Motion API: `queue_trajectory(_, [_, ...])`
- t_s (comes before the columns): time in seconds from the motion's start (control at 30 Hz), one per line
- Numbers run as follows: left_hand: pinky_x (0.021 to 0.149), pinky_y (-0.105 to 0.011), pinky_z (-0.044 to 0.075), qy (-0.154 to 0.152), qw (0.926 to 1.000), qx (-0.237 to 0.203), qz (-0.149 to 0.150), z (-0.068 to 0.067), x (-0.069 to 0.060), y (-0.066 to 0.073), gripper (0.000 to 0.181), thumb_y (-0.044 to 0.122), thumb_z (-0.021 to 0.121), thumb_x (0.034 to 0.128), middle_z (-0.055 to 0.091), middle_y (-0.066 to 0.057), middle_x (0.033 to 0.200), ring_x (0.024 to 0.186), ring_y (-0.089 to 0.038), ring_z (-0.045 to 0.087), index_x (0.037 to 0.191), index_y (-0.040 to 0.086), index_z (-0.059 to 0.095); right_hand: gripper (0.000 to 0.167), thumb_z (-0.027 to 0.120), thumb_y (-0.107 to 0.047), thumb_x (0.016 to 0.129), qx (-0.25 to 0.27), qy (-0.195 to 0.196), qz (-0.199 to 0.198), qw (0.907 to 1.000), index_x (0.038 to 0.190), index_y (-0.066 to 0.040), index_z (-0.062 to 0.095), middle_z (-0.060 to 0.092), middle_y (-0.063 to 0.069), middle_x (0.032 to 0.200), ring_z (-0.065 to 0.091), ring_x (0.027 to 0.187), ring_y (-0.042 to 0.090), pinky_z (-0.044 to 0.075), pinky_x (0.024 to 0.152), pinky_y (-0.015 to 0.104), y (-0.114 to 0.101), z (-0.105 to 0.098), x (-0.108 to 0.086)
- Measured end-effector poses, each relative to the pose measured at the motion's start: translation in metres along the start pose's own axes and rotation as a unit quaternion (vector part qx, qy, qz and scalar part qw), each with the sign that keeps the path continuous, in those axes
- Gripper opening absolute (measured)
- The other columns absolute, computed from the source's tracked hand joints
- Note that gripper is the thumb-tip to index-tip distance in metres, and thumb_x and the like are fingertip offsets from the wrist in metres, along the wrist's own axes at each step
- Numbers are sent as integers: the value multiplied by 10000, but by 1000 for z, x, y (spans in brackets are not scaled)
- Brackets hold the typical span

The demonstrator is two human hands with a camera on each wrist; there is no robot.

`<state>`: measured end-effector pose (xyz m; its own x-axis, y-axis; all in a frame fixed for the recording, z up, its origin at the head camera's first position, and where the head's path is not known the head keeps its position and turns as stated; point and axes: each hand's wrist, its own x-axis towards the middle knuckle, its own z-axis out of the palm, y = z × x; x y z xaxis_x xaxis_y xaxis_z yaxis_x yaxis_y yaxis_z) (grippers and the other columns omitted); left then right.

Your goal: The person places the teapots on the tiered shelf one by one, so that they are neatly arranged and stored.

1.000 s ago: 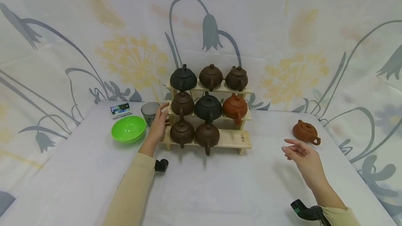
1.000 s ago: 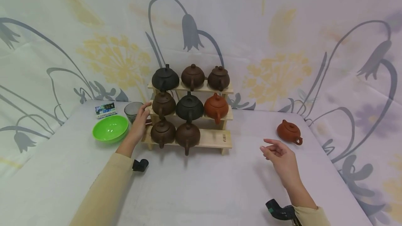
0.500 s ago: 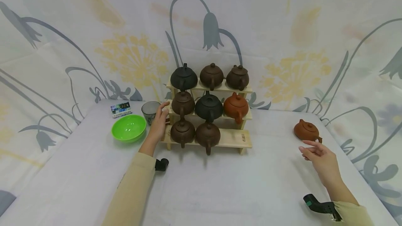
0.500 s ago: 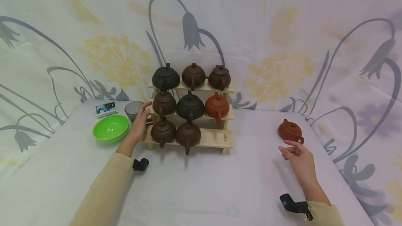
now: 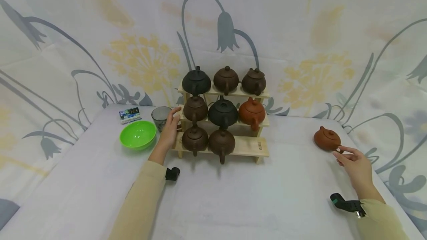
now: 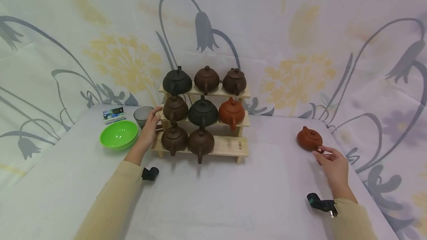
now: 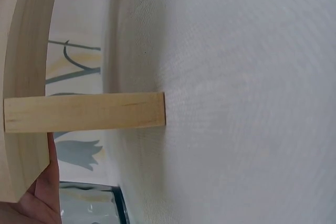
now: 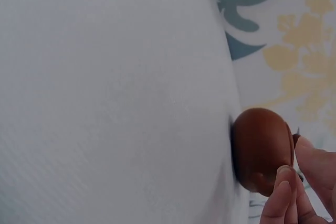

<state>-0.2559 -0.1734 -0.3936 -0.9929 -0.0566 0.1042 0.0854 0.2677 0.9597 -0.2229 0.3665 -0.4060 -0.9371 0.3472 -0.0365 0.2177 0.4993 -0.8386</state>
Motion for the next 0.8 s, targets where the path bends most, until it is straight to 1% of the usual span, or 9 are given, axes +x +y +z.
queue_trajectory(0.17, [1017, -523, 295, 6, 10000, 74, -6, 1, -1, 3, 458, 428, 238, 1020, 274, -136, 1467, 1249, -370, 390, 1448, 265, 246, 544, 622, -304, 895, 30, 17, 312, 9995, 1248, 67, 439, 536, -153, 670, 561, 596, 6, 463, 531, 163, 0, -7, 8])
queue_trajectory(0.27, [1018, -523, 295, 5, 10000, 59, -1, 1, -1, 3, 460, 426, 239, 1020, 263, -133, 1473, 1247, -372, 393, 1448, 260, 244, 578, 622, -295, 894, 178, -59, 431, 9989, 1263, 86, 393, 529, -148, 672, 566, 593, 7, 468, 530, 162, 0, -10, 13])
queue_trajectory(0.4, [1021, -535, 280, 17, 9999, 111, -7, 1, -1, 3, 464, 431, 236, 1019, 240, -127, 1486, 1268, -369, 363, 1450, 258, 240, 651, 622, -279, 893, 212, -352, 563, 9976, 1318, 114, 325, 537, -159, 665, 569, 597, 9, 453, 535, 165, 2, -13, 20])
queue_trajectory(0.5, [1021, -540, 274, 31, 9999, 126, -15, 1, -1, 4, 458, 429, 236, 1019, 238, -126, 1487, 1277, -366, 350, 1446, 262, 245, 660, 611, -248, 903, 111, -637, 609, 9960, 1340, 133, 294, 542, -146, 679, 571, 608, 12, 449, 543, 172, 3, -14, 23])
queue_trajectory(0.6, [1021, -540, 274, 50, 9999, 147, -34, 1, -1, 4, 455, 427, 238, 1019, 241, -129, 1486, 1278, -364, 348, 1444, 263, 251, 629, 587, -196, 919, 55, -881, 431, 9952, 1327, 170, 279, 549, -125, 703, 579, 619, 8, 478, 561, 176, 4, -13, 25])
queue_trajectory(0.73, [1021, -536, 278, 55, 9999, 151, -52, 0, 0, 4, 453, 424, 239, 1020, 250, -129, 1484, 1278, -361, 350, 1444, 264, 254, 567, 572, -142, 927, 125, -1096, 74, 9939, 1278, 213, 303, 568, -111, 732, 587, 635, 3, 505, 589, 185, 7, -8, 26])
queue_trajectory(0.8, [1020, -535, 280, 56, 9999, 138, -62, 0, 0, 3, 451, 424, 240, 1020, 252, -126, 1483, 1277, -361, 353, 1442, 267, 256, 552, 586, -135, 920, 158, -1148, -25, 9933, 1251, 219, 322, 569, -108, 739, 590, 641, 0, 505, 596, 178, 9, -5, 25])
